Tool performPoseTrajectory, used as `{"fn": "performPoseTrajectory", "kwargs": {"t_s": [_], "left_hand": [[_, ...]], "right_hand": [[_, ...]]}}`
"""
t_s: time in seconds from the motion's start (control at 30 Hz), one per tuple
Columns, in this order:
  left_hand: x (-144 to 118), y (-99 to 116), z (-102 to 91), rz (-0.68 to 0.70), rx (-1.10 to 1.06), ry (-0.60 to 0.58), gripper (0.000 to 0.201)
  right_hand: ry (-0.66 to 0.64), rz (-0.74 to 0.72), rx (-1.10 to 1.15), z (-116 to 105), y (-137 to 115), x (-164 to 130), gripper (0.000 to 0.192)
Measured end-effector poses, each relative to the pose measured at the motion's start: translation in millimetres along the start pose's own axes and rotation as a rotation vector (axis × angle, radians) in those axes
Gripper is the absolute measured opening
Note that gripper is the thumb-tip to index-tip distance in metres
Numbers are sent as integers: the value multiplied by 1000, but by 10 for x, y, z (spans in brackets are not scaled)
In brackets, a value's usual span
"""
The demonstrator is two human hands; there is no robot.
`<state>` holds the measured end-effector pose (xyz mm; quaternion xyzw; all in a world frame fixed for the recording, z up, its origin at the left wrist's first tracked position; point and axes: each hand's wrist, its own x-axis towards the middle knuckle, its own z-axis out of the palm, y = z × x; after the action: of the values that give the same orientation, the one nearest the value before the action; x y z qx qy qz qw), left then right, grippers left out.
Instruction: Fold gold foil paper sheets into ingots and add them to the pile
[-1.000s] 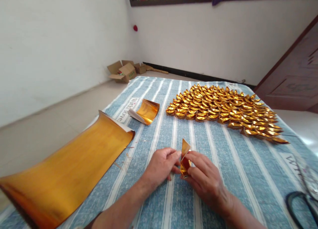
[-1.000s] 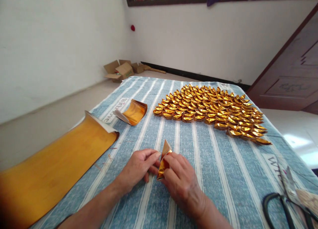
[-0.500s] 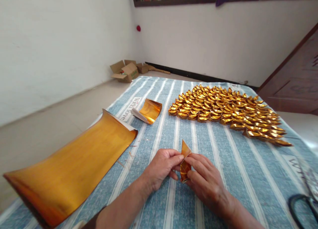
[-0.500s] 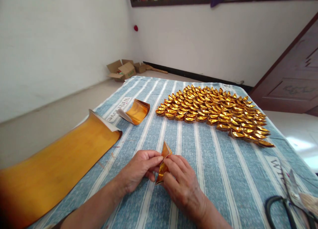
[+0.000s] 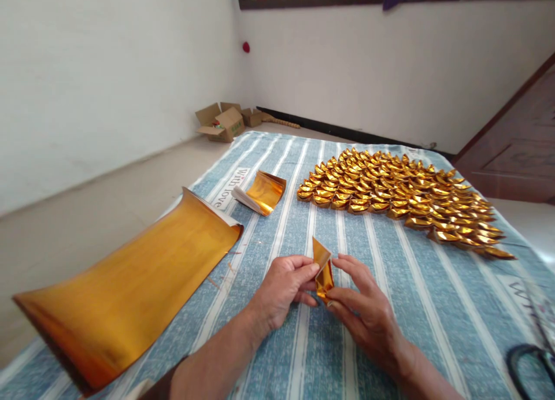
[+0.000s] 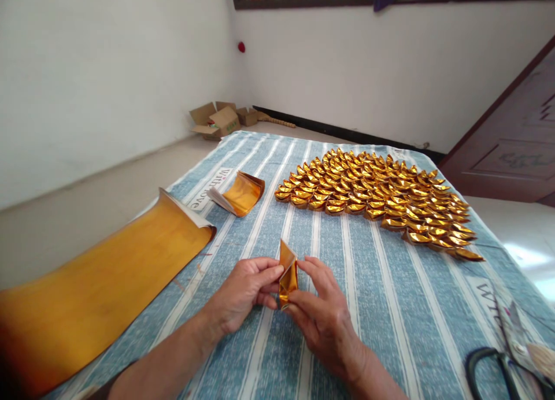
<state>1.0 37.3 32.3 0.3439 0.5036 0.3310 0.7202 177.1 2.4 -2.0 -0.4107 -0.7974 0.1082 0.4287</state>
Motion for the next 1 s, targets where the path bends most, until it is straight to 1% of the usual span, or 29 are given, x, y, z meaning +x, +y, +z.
{"fn": "performPoseTrajectory", "kwargs": {"t_s": [0.07, 0.3, 0.47, 0.53, 0.77, 1.0], "left_hand": [[-4, -3, 7, 7, 4, -4, 27], [-28, -28, 73, 45, 1, -10, 25], [-20, -46, 102, 52, -15, 6, 26], [-13, -50, 107, 56, -9, 3, 25], [-18, -59, 121, 62, 6, 5, 24], [-22, -48, 134, 74, 15, 10, 26]], "right_hand": [[1, 40, 27, 16, 8, -15, 14], [80, 198, 196, 51, -19, 19, 13], [79, 345, 225, 69, 9, -4, 16], [81, 384, 230, 85, 26, -20, 17], [76, 452, 255, 107, 33, -26, 18], [76, 462, 290, 81, 9, 3, 19]]}}
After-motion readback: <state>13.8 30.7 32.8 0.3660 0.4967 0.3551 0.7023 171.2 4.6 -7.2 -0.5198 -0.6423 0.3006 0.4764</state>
